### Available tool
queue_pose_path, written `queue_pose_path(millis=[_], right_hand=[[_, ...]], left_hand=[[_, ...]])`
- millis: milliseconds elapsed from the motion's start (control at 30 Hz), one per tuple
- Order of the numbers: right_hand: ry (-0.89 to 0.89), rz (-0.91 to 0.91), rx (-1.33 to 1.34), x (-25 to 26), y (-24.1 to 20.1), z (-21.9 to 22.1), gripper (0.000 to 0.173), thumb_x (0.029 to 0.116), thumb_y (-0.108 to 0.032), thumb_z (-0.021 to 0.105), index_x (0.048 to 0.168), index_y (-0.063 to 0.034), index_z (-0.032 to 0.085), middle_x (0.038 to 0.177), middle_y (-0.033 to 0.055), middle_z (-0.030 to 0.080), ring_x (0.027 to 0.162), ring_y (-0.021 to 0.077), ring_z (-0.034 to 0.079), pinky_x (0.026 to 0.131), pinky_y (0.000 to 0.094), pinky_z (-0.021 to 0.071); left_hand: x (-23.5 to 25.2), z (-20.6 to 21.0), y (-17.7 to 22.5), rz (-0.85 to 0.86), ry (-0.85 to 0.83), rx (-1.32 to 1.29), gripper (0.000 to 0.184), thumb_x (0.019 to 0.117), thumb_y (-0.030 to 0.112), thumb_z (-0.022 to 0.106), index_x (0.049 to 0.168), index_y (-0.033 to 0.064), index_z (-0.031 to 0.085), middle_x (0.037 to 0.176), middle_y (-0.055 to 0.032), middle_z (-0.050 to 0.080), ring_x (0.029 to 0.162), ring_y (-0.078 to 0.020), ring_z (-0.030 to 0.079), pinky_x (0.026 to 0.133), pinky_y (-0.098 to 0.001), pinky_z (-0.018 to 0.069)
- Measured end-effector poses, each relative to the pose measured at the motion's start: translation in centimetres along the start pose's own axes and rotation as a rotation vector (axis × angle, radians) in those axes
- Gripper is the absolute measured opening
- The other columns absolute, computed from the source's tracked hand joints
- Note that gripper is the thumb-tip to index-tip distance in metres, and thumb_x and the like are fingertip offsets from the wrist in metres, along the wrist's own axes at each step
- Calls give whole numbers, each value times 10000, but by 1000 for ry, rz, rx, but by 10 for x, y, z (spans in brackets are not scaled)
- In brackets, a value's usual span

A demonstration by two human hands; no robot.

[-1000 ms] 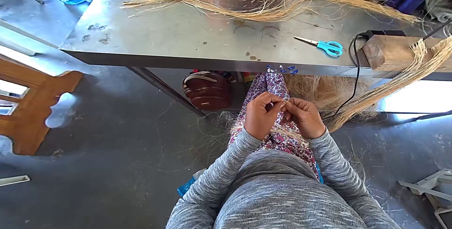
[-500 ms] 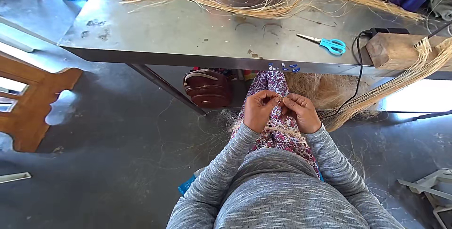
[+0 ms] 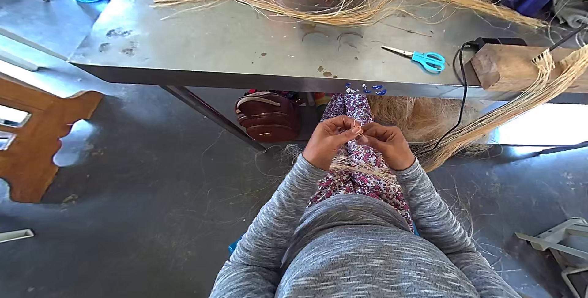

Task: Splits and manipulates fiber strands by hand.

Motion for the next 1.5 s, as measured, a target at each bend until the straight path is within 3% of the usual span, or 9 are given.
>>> queue_pose_path(millis=[133,233,300,533,767,900,1000,1167,1500], right_hand=[[-79,59,21,3,-1,-6,113,960,-18,600,939,-44,708,789,-28,740,688,37,698,685,238,607],[-35,106,5,8,-2,-11,111,969,6,602,943,-24,706,669,-46,682,526,13,616,518,199,561],[17,77,-62,12,-6,-16,102,962,9,620,942,-15,718,638,-61,647,467,-43,501,434,130,428],[157,-222,-345,12,-21,-24,103,884,17,718,976,46,752,877,43,745,725,-17,653,683,147,560],[140,-420,-747,2,-26,-7,125,921,-60,687,941,4,793,845,111,742,771,142,705,746,272,590],[181,-273,-404,10,-6,-17,135,978,-45,620,917,54,689,851,44,671,743,11,631,704,156,551],[209,-22,-92,11,24,-14,161,1021,-71,548,935,-54,683,712,-80,621,531,-54,479,485,111,413],[215,312,274,3,62,10,286,1048,-111,453,851,-144,657,573,-105,520,436,-37,380,427,133,332],[246,161,-130,-2,38,1,97,974,-6,616,948,-8,710,719,-63,672,541,-74,505,518,109,429]], left_hand=[[-3,-9,0,-119,-171,27,158,953,-3,553,906,118,643,886,26,730,776,-31,684,674,-181,558],[-9,-11,-5,-255,-284,-109,201,993,18,468,930,107,638,948,-87,784,870,-165,768,786,-298,632],[-10,-14,-4,-245,-306,-213,233,991,43,468,897,130,662,942,-104,789,868,-192,777,811,-329,637],[-9,-37,-17,-222,-215,-312,210,957,29,552,879,168,688,818,-4,731,725,-93,718,714,-269,628],[-4,-49,-18,-166,-295,-330,150,962,71,616,918,193,691,808,32,694,711,-63,678,685,-233,594],[-1,-38,-20,-166,-414,-395,82,953,140,686,951,215,718,819,45,699,708,-48,671,672,-215,578],[-2,-18,-29,-167,-519,-448,46,942,165,707,955,204,727,807,49,701,699,-40,662,666,-212,564],[5,-1,-46,-175,-565,-348,61,948,107,654,945,138,706,808,28,704,697,-47,674,651,-214,580],[17,-14,-45,-232,-354,154,86,968,-52,569,960,16,620,758,9,661,611,-43,647,566,-201,572]])
Point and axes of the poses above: each hand's wrist, its own x-axis towards the middle knuckle, its own z-axis out of the palm, y = z × x, the point moved 10 cm from there along x, towards the middle knuckle
